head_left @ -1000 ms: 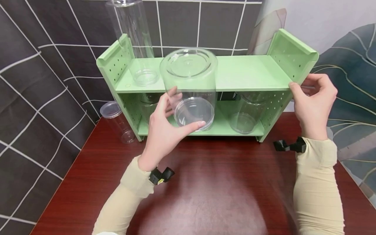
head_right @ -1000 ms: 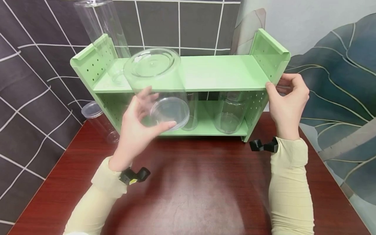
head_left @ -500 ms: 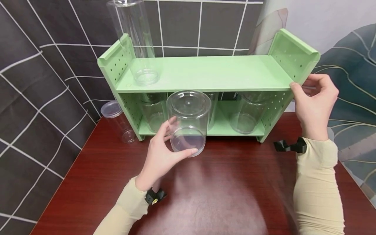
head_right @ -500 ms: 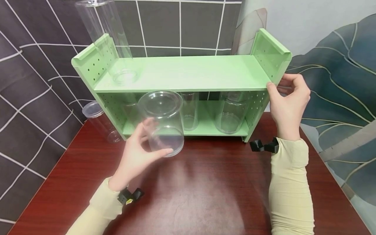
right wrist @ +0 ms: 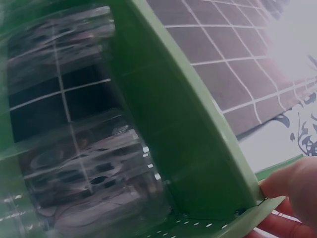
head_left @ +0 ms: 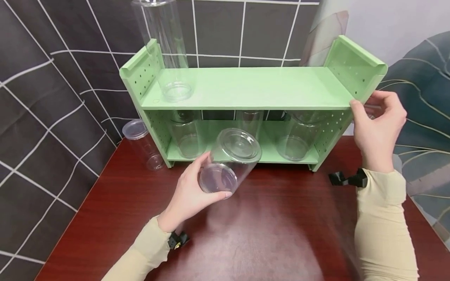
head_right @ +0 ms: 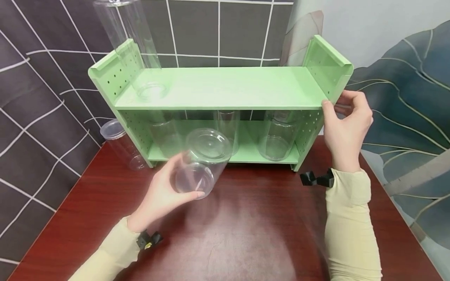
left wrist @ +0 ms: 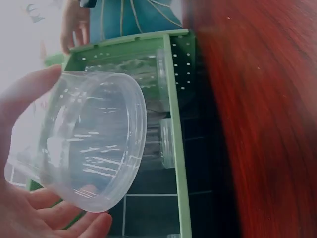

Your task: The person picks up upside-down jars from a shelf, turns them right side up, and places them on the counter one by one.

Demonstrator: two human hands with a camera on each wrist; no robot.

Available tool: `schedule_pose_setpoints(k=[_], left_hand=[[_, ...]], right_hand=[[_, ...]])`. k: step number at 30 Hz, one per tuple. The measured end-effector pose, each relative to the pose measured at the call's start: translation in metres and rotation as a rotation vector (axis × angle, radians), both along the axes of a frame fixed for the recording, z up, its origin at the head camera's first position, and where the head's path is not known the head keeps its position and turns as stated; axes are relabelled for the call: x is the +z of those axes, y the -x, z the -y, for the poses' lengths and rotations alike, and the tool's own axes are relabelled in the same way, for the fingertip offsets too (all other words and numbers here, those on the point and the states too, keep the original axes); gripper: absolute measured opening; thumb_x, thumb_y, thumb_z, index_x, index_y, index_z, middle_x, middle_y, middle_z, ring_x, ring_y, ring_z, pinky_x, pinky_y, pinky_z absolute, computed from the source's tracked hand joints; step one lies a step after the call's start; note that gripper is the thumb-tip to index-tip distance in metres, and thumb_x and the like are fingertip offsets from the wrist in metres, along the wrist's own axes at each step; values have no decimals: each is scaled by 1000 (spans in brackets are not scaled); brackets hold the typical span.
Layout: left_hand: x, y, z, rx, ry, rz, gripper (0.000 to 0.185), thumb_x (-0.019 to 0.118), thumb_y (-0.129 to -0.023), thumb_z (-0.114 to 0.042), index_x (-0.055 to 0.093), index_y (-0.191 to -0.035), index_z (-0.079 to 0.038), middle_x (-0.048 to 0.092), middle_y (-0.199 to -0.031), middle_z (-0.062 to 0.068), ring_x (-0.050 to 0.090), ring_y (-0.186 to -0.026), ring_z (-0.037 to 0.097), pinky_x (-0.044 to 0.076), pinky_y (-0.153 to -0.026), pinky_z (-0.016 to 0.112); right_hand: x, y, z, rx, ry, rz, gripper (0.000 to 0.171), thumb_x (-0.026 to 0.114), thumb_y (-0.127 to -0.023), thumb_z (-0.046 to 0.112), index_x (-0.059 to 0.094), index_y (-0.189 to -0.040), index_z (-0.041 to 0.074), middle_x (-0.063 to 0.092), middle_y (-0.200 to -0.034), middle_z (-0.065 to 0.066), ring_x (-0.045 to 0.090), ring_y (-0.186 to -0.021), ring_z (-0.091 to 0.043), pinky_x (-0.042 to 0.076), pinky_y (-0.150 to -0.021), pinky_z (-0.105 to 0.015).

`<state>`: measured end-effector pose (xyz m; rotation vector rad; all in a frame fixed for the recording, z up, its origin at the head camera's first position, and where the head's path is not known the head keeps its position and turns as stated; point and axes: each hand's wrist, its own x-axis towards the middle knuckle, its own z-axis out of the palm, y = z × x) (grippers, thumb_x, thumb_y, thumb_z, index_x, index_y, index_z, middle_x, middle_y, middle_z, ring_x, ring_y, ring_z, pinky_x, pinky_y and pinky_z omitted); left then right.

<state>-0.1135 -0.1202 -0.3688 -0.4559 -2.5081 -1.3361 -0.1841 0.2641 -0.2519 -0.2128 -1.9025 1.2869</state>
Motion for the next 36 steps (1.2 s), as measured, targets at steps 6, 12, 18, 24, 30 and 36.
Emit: schedule_pose_setpoints(k=[6,12,18,24,30,36], left_hand=[[-3,-1,2,-39,-26,18,100,97,-62,-46,48,-146,-26,58,-136,-10,53,-122,9,48,-99,41],[-3,1,-1,-96,9,22,91,97,-61,-50,55,-139,-27,60,-131,-12,57,-117,8,50,-98,38],[-2,1,-9,-127,86,-11,94,96,-62,-51,53,-140,-22,57,-132,-13,52,-122,8,44,-105,37],[4,2,-16,-165,144,-66,98,97,-60,-48,50,-140,-20,55,-132,-9,49,-120,10,47,-101,37],[9,2,-22,-321,235,-214,96,98,-62,-40,49,-139,-11,51,-139,3,45,-129,16,43,-108,34],[14,4,-27,-437,290,-372,92,98,-62,-33,51,-136,-5,50,-138,9,44,-132,22,37,-112,29]], right_hand=[[-6,-18,3,-11,-12,-13,40,72,-92,12,67,-131,17,65,-127,-1,64,-111,-10,49,-99,-22],[-11,-52,30,147,-44,-299,33,75,-86,0,70,-118,-4,69,-117,-14,67,-102,-19,54,-89,-23],[-20,-72,60,503,-417,-298,36,81,-84,6,72,-115,-8,72,-113,-17,67,-102,-16,50,-94,-23],[-57,-68,82,794,-797,-64,74,88,-78,33,59,-140,6,55,-146,-9,47,-137,-29,35,-116,-43],[-87,-67,97,871,-946,188,105,94,-71,42,41,-155,10,47,-152,-4,44,-138,-25,38,-112,-48],[-98,-64,99,890,-945,341,113,94,-67,47,36,-158,15,50,-148,2,49,-132,-20,42,-108,-43]])
